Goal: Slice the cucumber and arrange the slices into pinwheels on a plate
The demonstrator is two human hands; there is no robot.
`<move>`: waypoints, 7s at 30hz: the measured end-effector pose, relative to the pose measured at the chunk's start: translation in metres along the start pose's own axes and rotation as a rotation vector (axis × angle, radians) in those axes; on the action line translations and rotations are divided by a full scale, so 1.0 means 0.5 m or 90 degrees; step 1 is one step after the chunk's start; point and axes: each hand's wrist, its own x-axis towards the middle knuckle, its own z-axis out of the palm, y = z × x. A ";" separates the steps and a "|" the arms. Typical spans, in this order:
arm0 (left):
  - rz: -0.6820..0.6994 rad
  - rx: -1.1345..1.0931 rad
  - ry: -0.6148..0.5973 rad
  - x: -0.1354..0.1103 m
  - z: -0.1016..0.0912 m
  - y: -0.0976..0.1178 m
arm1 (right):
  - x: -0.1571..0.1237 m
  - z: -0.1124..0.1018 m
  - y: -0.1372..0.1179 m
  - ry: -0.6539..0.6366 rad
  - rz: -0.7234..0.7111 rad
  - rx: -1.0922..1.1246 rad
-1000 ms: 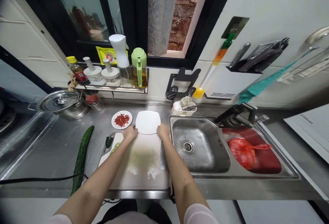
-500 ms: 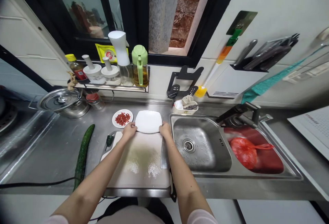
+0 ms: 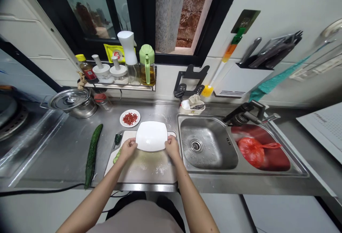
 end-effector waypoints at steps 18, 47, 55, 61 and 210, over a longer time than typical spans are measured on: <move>-0.047 0.206 -0.028 -0.102 -0.037 -0.051 | -0.109 0.046 0.026 -0.064 0.054 -0.165; -0.017 0.213 -0.028 -0.119 -0.042 -0.054 | -0.114 0.035 0.005 -0.085 0.067 -0.275; -0.015 0.191 -0.026 -0.121 -0.045 -0.056 | -0.116 0.034 0.011 -0.086 0.054 -0.292; -0.016 0.188 -0.018 -0.127 -0.050 -0.053 | -0.122 0.031 0.001 -0.103 0.058 -0.302; 0.274 0.349 -0.143 0.045 0.043 0.063 | -0.060 0.118 -0.102 -0.193 -0.183 -0.520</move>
